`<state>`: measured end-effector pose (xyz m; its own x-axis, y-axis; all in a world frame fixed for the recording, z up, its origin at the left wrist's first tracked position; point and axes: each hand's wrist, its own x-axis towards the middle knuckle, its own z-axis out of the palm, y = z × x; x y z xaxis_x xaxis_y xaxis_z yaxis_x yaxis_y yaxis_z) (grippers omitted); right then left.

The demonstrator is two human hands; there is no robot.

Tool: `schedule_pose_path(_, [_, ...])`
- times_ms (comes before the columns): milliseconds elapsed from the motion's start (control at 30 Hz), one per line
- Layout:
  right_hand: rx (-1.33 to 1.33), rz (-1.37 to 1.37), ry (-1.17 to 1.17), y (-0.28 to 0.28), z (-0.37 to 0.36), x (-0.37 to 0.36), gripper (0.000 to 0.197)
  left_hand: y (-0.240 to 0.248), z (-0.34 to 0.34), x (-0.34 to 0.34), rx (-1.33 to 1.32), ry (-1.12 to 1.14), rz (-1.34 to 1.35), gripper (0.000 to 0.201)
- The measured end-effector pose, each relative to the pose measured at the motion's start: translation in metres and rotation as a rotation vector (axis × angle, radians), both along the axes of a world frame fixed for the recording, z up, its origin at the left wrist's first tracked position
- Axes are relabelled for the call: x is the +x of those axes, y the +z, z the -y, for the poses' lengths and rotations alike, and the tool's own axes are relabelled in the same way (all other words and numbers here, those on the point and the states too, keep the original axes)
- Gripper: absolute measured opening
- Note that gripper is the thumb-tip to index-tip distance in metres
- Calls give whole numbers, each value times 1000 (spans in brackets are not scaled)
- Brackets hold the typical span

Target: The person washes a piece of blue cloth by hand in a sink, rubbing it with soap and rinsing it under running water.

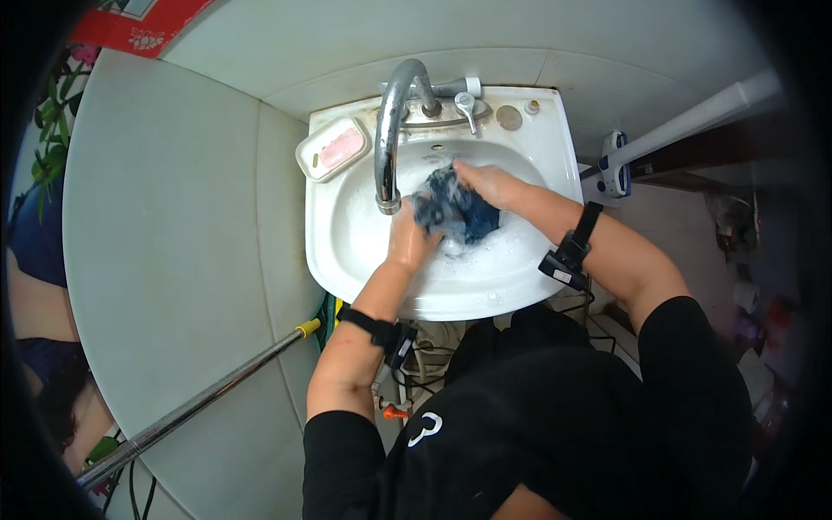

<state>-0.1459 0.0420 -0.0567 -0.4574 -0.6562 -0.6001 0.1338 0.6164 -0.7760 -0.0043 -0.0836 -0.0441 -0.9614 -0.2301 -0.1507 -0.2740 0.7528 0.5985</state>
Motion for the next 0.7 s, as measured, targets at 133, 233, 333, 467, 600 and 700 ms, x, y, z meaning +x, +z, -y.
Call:
schedule_pose_path(133, [-19,-691,58,-23,0,-8,63,19,-8,21,-209,-195,-297,50])
schedule_pose_path(233, [15,-528,230,-68,-6,-5,46,41,-16,21,-42,-421,-225,58])
schedule_pose_path(333, [90,-248,348,4,-8,28,57,40,-16,37,148,-26,-272,76])
schedule_pose_path(467, [209,-466,480,36,-44,83,67,41,-23,27,-163,-169,224,93])
schedule_pose_path(600, [287,-427,371,21,-33,86,63,10,-20,15,-178,-106,276,80])
schedule_pose_path(700, [220,-450,188,-8,-20,70,53,0,-13,-1,-141,-74,274,75])
